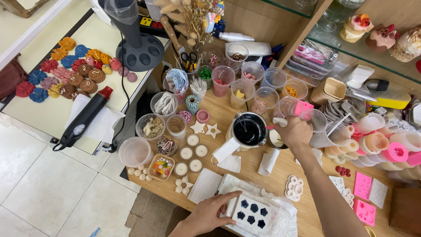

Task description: The person adds dark liquid wax into flower-shaped molds using a small spoon, then stirs white wax in a small pitcher and adds a small flower-shaped candle onto a larger rectangular candle base.

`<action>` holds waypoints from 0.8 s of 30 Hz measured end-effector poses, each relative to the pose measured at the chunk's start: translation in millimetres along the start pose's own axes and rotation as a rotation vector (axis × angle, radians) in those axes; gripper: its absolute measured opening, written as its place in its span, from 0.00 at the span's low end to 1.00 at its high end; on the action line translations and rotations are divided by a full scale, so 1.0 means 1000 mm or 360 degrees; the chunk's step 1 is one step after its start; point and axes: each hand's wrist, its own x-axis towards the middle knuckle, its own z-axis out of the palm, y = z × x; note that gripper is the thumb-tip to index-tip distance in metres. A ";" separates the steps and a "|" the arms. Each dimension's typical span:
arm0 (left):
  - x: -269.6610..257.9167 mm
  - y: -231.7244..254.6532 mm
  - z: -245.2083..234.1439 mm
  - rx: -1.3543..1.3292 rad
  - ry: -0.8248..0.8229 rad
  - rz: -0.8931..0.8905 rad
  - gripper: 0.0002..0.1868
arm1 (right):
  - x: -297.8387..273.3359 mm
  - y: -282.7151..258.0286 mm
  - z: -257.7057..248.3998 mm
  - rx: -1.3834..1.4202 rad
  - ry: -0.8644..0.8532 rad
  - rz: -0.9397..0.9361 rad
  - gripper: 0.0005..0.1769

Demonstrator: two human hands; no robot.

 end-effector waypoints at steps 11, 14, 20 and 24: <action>-0.002 0.001 0.000 0.0082 0.0064 0.0040 0.47 | -0.032 0.026 -0.023 0.0468 0.0334 -0.0137 0.20; -0.004 0.004 -0.002 0.0061 0.0066 0.0023 0.47 | -0.066 0.041 -0.041 0.0894 0.0138 -0.0053 0.18; -0.003 0.012 -0.005 0.0090 0.0025 -0.0070 0.48 | -0.175 0.062 -0.055 0.1413 -0.0432 0.0146 0.17; -0.003 0.013 -0.005 0.0100 0.0038 -0.0067 0.49 | -0.216 0.056 -0.047 0.1340 -0.0301 -0.0210 0.14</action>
